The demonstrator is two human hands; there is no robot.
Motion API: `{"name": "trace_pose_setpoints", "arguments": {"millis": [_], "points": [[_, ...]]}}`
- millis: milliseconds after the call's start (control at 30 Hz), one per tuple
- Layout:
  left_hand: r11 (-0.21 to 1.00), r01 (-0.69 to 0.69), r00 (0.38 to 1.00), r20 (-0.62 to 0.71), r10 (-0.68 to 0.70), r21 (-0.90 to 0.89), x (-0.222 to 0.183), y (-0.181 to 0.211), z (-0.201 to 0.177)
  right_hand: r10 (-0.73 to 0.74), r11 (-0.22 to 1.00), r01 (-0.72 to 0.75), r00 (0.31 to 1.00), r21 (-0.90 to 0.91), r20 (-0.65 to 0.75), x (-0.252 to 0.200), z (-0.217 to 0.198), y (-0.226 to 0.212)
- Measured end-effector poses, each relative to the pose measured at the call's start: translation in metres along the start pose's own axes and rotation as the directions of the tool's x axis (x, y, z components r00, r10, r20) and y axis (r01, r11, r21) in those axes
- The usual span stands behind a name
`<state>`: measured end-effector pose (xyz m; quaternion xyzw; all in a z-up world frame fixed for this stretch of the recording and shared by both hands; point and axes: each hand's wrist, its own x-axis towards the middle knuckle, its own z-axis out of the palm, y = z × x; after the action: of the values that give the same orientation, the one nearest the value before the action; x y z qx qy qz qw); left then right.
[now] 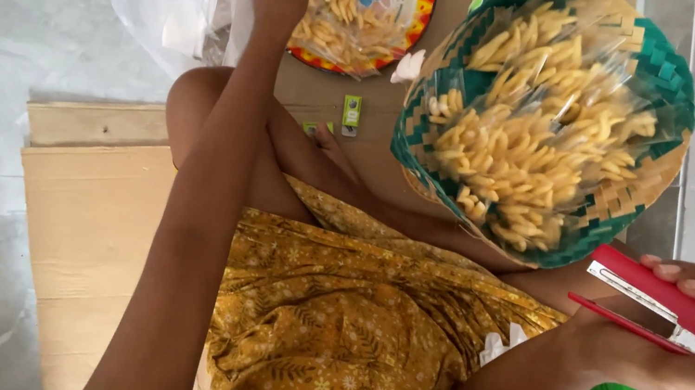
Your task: Filling small plastic bags with snacks and sealing them using a stapler
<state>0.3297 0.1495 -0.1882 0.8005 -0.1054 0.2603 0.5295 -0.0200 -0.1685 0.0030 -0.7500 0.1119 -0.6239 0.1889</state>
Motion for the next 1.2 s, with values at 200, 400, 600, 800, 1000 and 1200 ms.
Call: {"name": "trace_pose_setpoints", "arguments": {"millis": [200,400,600,800,1000,1200], "points": [[0.920,0.129,0.989,0.023,-0.148,0.371,-0.018,-0.070,0.017,-0.103,0.992,0.103,0.995,-0.077,0.001,-0.001,0.013,0.000],[0.868,0.151,0.975,0.073,-0.209,0.473,-0.020,-0.096,0.032,-0.103,0.991,0.105,0.994,-0.087,0.026,0.001,0.023,-0.011],[0.832,0.520,0.833,0.099,-0.544,0.194,-0.028,-0.080,0.030,-0.158,0.949,0.162,0.987,-0.270,0.033,-0.011,0.010,0.016],[0.892,0.048,0.990,0.094,-0.101,0.449,-0.036,-0.092,0.032,-0.112,0.973,0.113,0.994,-0.202,0.018,0.000,0.010,0.001],[0.970,-0.100,0.995,0.017,0.099,0.223,-0.027,0.024,0.002,-0.058,0.986,0.044,0.995,-0.160,-0.086,0.011,0.006,0.001],[0.998,-0.030,0.994,0.100,0.035,-0.049,-0.029,0.078,-0.029,0.035,0.995,-0.041,0.997,-0.089,-0.067,0.027,-0.002,-0.006]]}}
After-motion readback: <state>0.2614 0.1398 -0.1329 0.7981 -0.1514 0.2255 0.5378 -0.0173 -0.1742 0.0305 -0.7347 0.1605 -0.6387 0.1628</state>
